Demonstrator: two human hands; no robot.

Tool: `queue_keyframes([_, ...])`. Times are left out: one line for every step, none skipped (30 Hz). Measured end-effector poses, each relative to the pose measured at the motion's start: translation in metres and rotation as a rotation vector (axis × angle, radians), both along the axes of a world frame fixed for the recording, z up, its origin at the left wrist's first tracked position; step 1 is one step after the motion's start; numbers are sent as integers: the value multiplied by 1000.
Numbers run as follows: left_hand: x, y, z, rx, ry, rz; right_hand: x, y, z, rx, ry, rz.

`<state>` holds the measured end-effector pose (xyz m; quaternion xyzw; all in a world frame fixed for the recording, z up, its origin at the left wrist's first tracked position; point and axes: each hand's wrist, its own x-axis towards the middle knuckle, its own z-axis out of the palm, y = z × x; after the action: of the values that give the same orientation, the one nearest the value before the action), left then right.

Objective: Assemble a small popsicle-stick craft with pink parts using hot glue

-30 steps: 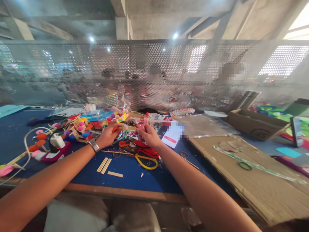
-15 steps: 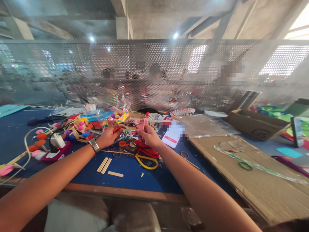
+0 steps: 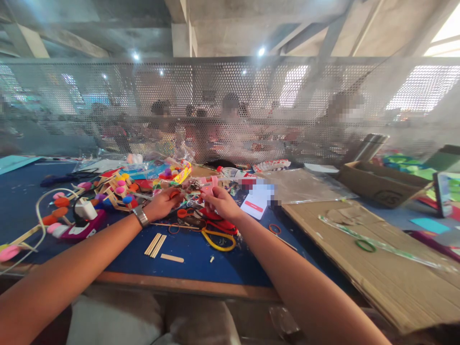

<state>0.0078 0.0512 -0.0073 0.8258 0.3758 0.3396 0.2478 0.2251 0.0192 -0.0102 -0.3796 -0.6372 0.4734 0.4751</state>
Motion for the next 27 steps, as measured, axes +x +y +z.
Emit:
queue_keyframes([0,0,0,-2,-8,0,0,0,0,-2,3,2])
queue_keyframes([0,1,-1,-12,-22,-1,0,0,0,-4,6,0])
queue_keyframes([0,2,-2,-31,-42,-2,0,0,0,-3,6,-3])
queue_keyframes([0,2,-3,-54,-68,-6,-1,0,0,-1,5,-8])
queue_keyframes([0,3,-4,-79,-97,-7,-1,0,0,3,10,-15])
queue_keyframes([-1,4,-5,-102,-127,-7,-1,0,0,8,21,-24])
queue_keyframes([-1,5,-7,-127,-156,-5,-1,0,0,12,40,-33])
queue_keyframes([0,6,-8,-153,-186,-2,-1,1,0,15,67,-41])
queue_keyframes([0,7,-9,-177,-216,2,-1,1,-1,17,95,-47])
queue_keyframes([0,7,-9,-196,-243,9,-1,2,-2,19,124,-52])
queue_keyframes([1,8,-9,-210,-270,17,0,3,-3,22,150,-56])
queue_keyframes([2,8,-9,-221,-297,21,0,4,-4,25,173,-61])
queue_keyframes([2,8,-9,-232,-323,23,0,5,-5,32,197,-70])
queue_keyframes([3,8,-8,-243,-348,23,0,6,-6,38,222,-83])
queue_keyframes([4,8,-8,-250,-370,22,0,7,-6,41,244,-98])
queue_keyframes([4,9,-8,-251,-389,22,0,8,-7,41,262,-113])
queue_keyframes([4,9,-7,-245,-401,28,0,9,-7,37,274,-127])
queue_keyframes([4,9,-7,-233,-407,45,0,10,-6,31,284,-141])
queue_keyframes([3,10,-7,-215,-410,70,0,10,-6,23,296,-157])
queue_keyframes([3,10,-8,-197,-414,102,0,10,-5,16,309,-172])
queue_keyframes([3,10,-7,-179,-420,135,0,11,-5,10,322,-188])
queue_keyframes([2,11,-7,-164,-428,166,0,11,-4,5,334,-202])
queue_keyframes([2,11,-6,-151,-437,192,0,11,-4,2,341,-212])
queue_keyframes([1,11,-5,-140,-441,212,0,11,-4,1,343,-219])
queue_keyframes([1,11,-3,-128,-438,231,0,11,-4,2,342,-224])
queue_keyframes([0,10,-1,-109,-432,249,0,11,-4,3,338,-228])
queue_keyframes([0,9,1,-78,-417,265,0,12,-4,3,333,-233])
